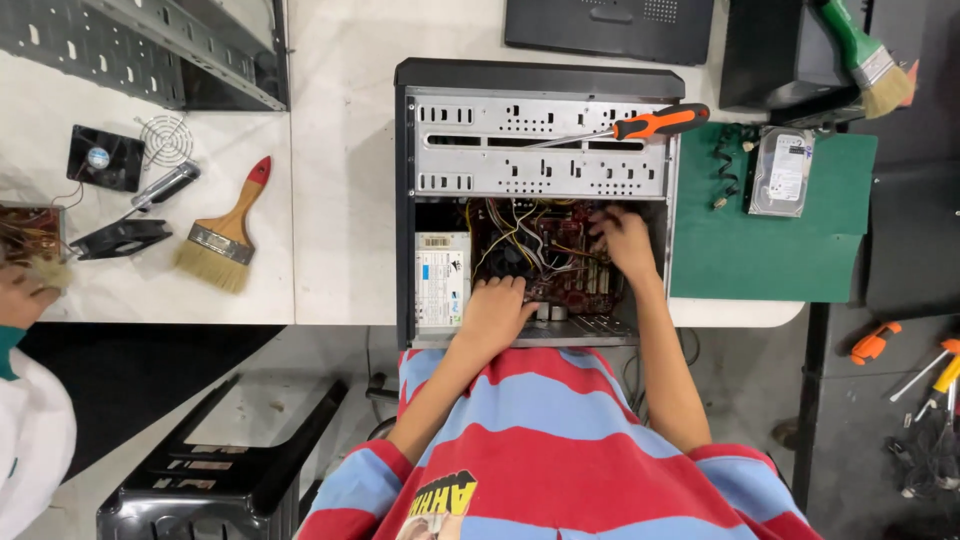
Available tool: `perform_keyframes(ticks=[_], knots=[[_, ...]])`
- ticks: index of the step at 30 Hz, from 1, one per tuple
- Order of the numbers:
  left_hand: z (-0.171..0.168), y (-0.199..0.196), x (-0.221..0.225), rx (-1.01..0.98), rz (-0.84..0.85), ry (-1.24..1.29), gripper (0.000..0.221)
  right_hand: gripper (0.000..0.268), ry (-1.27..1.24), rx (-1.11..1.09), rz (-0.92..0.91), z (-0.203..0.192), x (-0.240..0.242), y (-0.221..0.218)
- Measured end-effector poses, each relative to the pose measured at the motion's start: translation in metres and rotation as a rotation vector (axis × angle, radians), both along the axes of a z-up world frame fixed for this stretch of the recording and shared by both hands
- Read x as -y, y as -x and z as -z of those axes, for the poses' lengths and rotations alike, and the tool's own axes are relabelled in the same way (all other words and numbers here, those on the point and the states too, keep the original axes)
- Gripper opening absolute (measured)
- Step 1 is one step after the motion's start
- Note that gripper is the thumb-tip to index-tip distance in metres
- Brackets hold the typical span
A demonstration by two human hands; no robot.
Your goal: Disassembling a desktop computer tower by removing the hard drive, RAM modules, and disconnecting internal wiring.
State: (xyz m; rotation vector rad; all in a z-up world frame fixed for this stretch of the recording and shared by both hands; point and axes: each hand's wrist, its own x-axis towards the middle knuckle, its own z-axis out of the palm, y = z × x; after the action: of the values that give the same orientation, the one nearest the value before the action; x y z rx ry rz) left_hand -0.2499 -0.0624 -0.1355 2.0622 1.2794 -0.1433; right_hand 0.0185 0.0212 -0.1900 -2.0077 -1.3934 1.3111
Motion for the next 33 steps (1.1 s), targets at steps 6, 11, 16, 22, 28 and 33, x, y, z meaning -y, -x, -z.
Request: perform_keyframes(ticks=[6, 11, 16, 22, 28, 33], knots=[[-0.009, -0.001, -0.002, -0.003, -0.007, 0.002, 0.046, 0.029, 0.065, 0.678, -0.358, -0.104, -0.017, 0.092], [-0.008, -0.002, -0.004, -0.018, -0.011, 0.006, 0.046, 0.031, -0.038, 0.418, -0.168, -0.043, -0.009, 0.073], [-0.005, -0.004, -0.002, -0.031, -0.018, 0.028, 0.048, 0.048, -0.099, 0.635, -0.218, 0.092, 0.019, 0.040], [0.010, -0.010, 0.002, -0.122, -0.022, 0.031, 0.050, 0.039, -0.146, 0.765, -0.266, 0.083, 0.019, 0.051], [-0.013, -0.017, -0.007, -0.173, -0.256, -0.262, 0.050, 0.043, -0.105, 0.777, -0.269, 0.085, 0.016, 0.047], [-0.016, -0.026, -0.015, -0.298, -0.326, -0.322, 0.071, 0.050, -0.101, 0.763, -0.284, 0.076, 0.016, 0.046]])
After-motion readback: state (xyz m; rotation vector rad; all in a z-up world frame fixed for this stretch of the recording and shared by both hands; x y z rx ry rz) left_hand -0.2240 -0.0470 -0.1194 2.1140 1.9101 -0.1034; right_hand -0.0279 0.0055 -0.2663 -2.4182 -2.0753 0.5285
